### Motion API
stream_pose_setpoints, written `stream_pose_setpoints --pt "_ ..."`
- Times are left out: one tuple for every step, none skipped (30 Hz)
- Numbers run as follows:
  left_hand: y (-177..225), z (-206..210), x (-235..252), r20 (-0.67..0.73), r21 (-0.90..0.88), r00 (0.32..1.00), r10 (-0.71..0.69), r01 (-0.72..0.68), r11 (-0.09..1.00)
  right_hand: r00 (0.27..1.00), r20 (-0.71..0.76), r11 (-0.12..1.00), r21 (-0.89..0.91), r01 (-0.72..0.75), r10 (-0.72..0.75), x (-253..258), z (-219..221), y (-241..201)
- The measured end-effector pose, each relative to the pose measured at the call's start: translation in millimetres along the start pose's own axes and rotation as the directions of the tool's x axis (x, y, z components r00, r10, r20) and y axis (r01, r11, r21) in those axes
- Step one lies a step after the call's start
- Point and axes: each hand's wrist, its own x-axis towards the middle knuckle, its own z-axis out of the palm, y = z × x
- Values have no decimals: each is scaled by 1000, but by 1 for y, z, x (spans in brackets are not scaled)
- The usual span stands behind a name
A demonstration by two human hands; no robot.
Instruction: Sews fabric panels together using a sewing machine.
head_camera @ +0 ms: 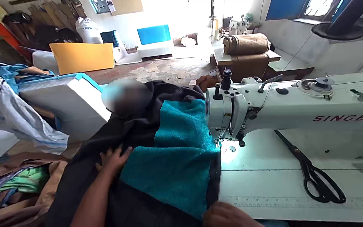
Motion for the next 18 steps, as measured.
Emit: stream_pose_setpoints --pt "-7 -3 -3 -34 -199 999 29 -35 979 999 -12 997 -63 -52 52 -3 -2 4" --pt "-11 -8 -10 -75 -420 997 6 -37 907 995 -27 987 -126 -104 101 -6 -3 8" --pt "-11 -14 -19 -144 -599 988 -49 -48 799 989 -45 971 -188 -148 142 -10 -2 14" --pt "-6 -21 -28 -223 -697 968 -112 -78 712 984 -62 951 -252 -177 167 -14 1 20" --pt "4 -26 -41 -290 -725 948 -133 -127 677 982 -73 935 -300 -191 177 -16 5 24" --pt "14 -28 -58 -341 -695 937 -78 -195 692 981 -73 923 -333 -192 178 -16 7 25" --pt "24 -27 -76 -368 -629 929 39 -279 726 983 -69 917 -353 -184 171 -15 9 25" --pt "34 -22 -93 -363 -555 912 192 -377 742 985 -65 916 -362 -172 160 -13 10 24" --pt "43 -14 -109 -313 -486 881 354 -469 737 987 -63 917 -365 -160 148 -11 10 24" --pt "53 -5 -124 -230 -417 827 513 -560 716 989 -66 921 -362 -145 131 -8 10 25" --pt "63 5 -137 -120 -344 742 660 -654 673 992 -68 922 -367 -125 108 -5 9 28" --pt "73 14 -150 1 -270 644 765 -737 620 994 -78 923 -371 -104 81 -2 9 30" --pt "82 22 -161 128 -213 565 815 -787 579 994 -99 924 -374 -84 50 0 10 32" --pt "89 28 -170 251 -182 526 813 -799 573 992 -127 924 -378 -64 17 2 10 33" --pt "93 34 -175 345 -157 517 783 -791 592 987 -162 923 -381 -56 -7 2 9 34" --pt "93 41 -177 386 -132 525 759 -783 608 981 -194 920 -387 -65 -13 2 7 33" --pt "89 51 -177 342 -117 537 771 -790 602 975 -222 915 -395 -81 -9 0 6 32" --pt "84 60 -177 250 -114 551 796 -800 589 970 -244 913 -396 -99 -1 -3 6 31"
